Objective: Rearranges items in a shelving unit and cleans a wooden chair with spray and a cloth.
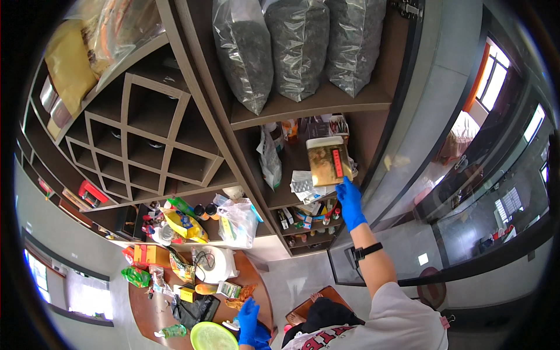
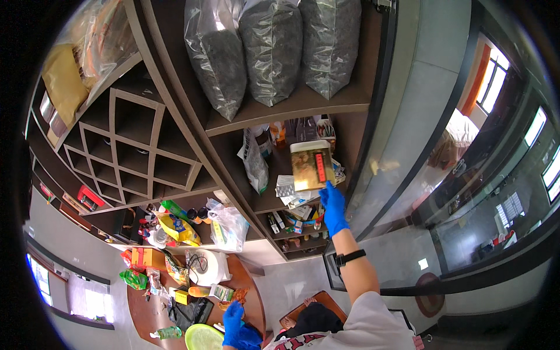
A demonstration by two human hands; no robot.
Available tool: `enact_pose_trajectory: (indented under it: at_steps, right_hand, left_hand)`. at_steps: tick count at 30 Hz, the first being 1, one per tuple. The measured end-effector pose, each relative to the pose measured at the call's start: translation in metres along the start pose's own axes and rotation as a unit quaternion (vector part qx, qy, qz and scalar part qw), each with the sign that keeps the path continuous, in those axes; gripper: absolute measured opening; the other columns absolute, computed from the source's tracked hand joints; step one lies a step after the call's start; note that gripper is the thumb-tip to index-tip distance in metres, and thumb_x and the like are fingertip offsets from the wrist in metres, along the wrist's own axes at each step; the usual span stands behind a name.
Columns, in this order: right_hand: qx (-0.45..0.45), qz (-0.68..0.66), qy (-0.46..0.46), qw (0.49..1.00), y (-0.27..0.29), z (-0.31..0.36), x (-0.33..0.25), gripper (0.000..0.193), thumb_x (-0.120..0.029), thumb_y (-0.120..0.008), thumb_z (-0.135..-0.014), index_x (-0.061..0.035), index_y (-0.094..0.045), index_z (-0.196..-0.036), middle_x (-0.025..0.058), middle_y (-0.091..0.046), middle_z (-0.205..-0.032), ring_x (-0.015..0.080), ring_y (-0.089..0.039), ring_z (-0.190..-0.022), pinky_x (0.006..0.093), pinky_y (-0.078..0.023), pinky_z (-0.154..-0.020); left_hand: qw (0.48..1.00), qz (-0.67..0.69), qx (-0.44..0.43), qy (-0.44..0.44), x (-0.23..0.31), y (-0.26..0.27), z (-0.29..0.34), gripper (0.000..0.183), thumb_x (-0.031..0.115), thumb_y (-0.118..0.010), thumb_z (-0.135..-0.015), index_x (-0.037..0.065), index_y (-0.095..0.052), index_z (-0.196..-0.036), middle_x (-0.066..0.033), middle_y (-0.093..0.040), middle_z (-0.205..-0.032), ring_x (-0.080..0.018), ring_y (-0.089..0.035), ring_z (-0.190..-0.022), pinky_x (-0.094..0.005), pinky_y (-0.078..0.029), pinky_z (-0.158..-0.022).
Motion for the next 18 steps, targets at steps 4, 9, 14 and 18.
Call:
enact_pose_trajectory:
  at_steps: [4, 9, 14, 18]
  right_hand:
    - [-0.171, 0.082, -0.054, 0.98, -0.025, 0.073, 0.041, 0.029, -0.031, -0.052, -0.09, -0.0046, -0.059, -0.098, 0.0001, -0.06, -0.084, 0.0092, -0.056, -0.073, 0.0224, -0.045, -0.061]
    - [-0.286, 0.124, -0.149, 0.938, -0.023, 0.158, 0.109, 0.035, -0.031, -0.055, -0.088, -0.0012, -0.058, -0.105, 0.0039, -0.06, -0.09, 0.0109, -0.057, -0.078, 0.0251, -0.047, -0.069]
    - [-0.343, 0.19, -0.197, 0.899, -0.029, 0.2, 0.129, 0.039, -0.031, -0.059, -0.086, 0.0006, -0.057, -0.108, 0.0072, -0.062, -0.091, 0.0124, -0.059, -0.082, 0.0258, -0.047, -0.072]
    - [-0.373, 0.263, -0.065, 0.888, -0.035, 0.178, 0.127, 0.037, -0.027, -0.063, -0.084, -0.0027, -0.057, -0.111, 0.0056, -0.061, -0.092, 0.0128, -0.058, -0.083, 0.0265, -0.047, -0.074]
  left_hand:
    - [0.996, 0.086, -0.03, -0.003, 0.082, -0.036, -0.029, 0.044, 0.004, -0.063, -0.08, -0.003, -0.049, -0.121, -0.0124, -0.057, -0.116, -0.0194, -0.054, -0.105, -0.029, -0.042, -0.091]
    - [0.962, 0.231, -0.141, -0.027, 0.178, -0.097, -0.036, 0.057, 0.014, -0.063, -0.081, 0.003, -0.039, -0.132, -0.0108, -0.048, -0.126, -0.0217, -0.051, -0.11, -0.0326, -0.04, -0.093]
    - [0.965, 0.248, -0.079, 0.029, 0.148, -0.089, -0.048, 0.047, 0.008, -0.06, -0.081, 0.005, -0.044, -0.125, -0.0061, -0.054, -0.115, -0.0166, -0.055, -0.102, -0.0297, -0.048, -0.078]
    - [0.985, 0.17, -0.002, 0.026, 0.113, -0.056, -0.032, 0.03, 0.005, -0.058, -0.082, 0.003, -0.053, -0.111, -0.0052, -0.061, -0.093, -0.0111, -0.056, -0.07, -0.0233, -0.045, -0.059]
Point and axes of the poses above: each hand's wrist, its own z-axis away from the middle knuckle, its own y-axis out of the back of the hand, x = y × z, the point moved 7 cm from there along -z, towards the middle knuckle
